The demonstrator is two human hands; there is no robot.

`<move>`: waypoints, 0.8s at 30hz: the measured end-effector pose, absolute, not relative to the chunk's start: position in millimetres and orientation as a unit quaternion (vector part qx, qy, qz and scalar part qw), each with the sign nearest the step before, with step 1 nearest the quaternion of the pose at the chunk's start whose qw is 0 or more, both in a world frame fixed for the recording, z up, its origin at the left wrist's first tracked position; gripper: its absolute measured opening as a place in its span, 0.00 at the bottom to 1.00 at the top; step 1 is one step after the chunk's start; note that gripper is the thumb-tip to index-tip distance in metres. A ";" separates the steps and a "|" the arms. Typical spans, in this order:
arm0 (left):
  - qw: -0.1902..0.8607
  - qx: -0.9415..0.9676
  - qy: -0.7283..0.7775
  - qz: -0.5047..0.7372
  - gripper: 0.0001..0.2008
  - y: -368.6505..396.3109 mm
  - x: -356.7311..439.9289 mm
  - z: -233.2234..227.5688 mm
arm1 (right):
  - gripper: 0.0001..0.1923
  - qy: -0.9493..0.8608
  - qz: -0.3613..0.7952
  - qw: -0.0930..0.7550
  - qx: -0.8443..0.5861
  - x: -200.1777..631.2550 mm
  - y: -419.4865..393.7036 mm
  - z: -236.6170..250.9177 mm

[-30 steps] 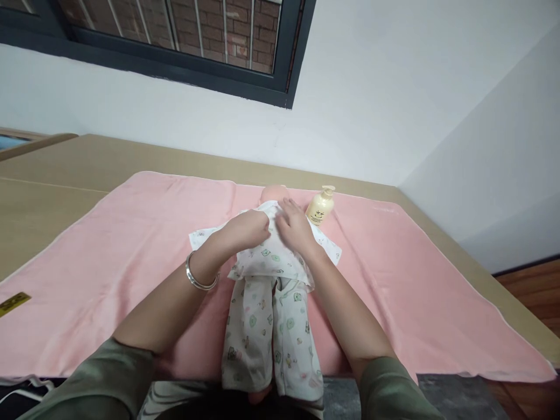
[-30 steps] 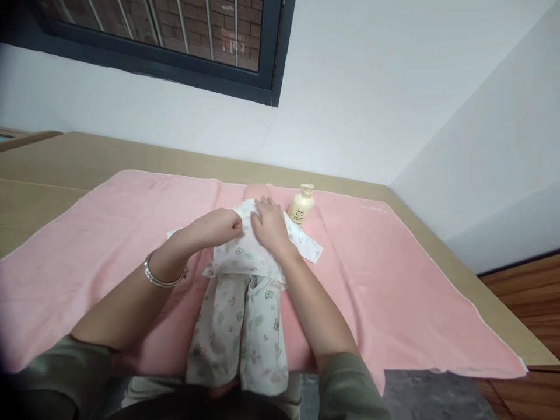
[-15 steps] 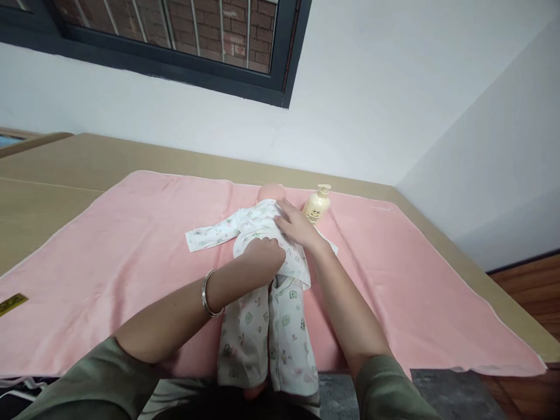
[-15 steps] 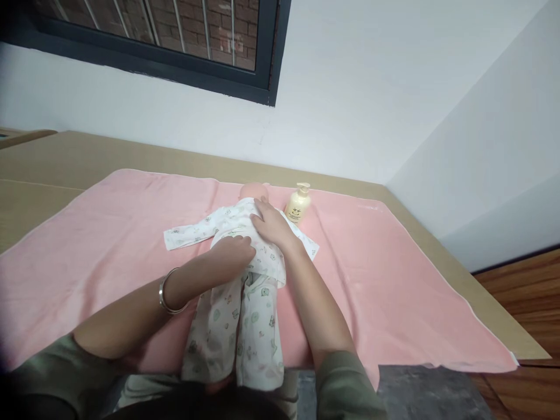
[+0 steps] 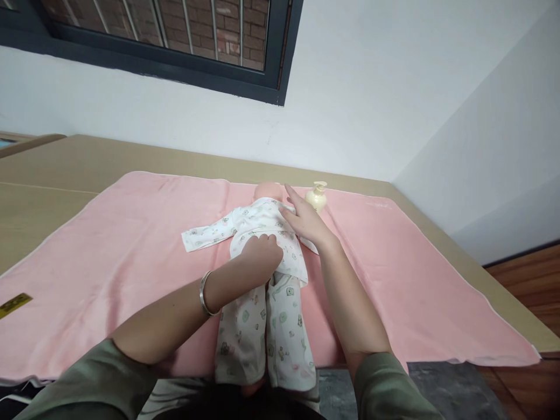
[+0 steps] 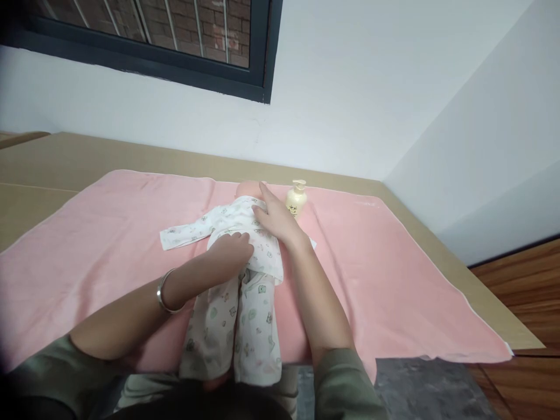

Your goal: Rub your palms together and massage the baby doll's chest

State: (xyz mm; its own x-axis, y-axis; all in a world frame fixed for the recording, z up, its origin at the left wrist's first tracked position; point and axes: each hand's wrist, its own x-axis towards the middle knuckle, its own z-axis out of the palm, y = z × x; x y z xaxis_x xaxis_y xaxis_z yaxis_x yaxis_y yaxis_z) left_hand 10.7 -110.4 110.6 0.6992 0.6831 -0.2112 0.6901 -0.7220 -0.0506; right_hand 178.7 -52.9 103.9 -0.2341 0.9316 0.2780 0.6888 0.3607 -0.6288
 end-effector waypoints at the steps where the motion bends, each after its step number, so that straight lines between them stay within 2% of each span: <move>1: 0.016 0.923 0.369 -0.110 0.11 -110.6 9.8 112.5 | 0.38 -0.760 0.195 0.320 -0.531 179.8 -53.5 104.1; 9: 0.105 0.927 0.351 -0.082 0.10 -119.8 -9.6 127.7 | 0.40 -0.739 0.217 0.357 -0.528 187.8 -64.7 115.1; 14: 0.096 0.949 0.297 -0.053 0.11 -119.1 -15.3 117.7 | 0.40 -0.737 0.224 0.355 -0.530 191.1 -67.6 123.0; 19: 0.113 0.942 0.311 -0.051 0.10 -119.1 -12.5 117.7 | 0.40 -0.728 0.222 0.373 -0.531 194.5 -68.1 127.1; 24: 0.144 0.932 0.332 0.028 0.09 -121.4 -10.7 129.4 | 0.40 -0.726 0.216 0.382 -0.529 199.0 -70.2 132.0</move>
State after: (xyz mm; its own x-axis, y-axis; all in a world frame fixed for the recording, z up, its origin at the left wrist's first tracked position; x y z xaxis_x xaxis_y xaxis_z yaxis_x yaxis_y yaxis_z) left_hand -10.7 -121.4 129.4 0.7782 0.6265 -0.0428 0.6103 -0.7385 0.2867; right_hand 199.0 -70.2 132.0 -0.1482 0.9339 0.3254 0.6041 0.3460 -0.7178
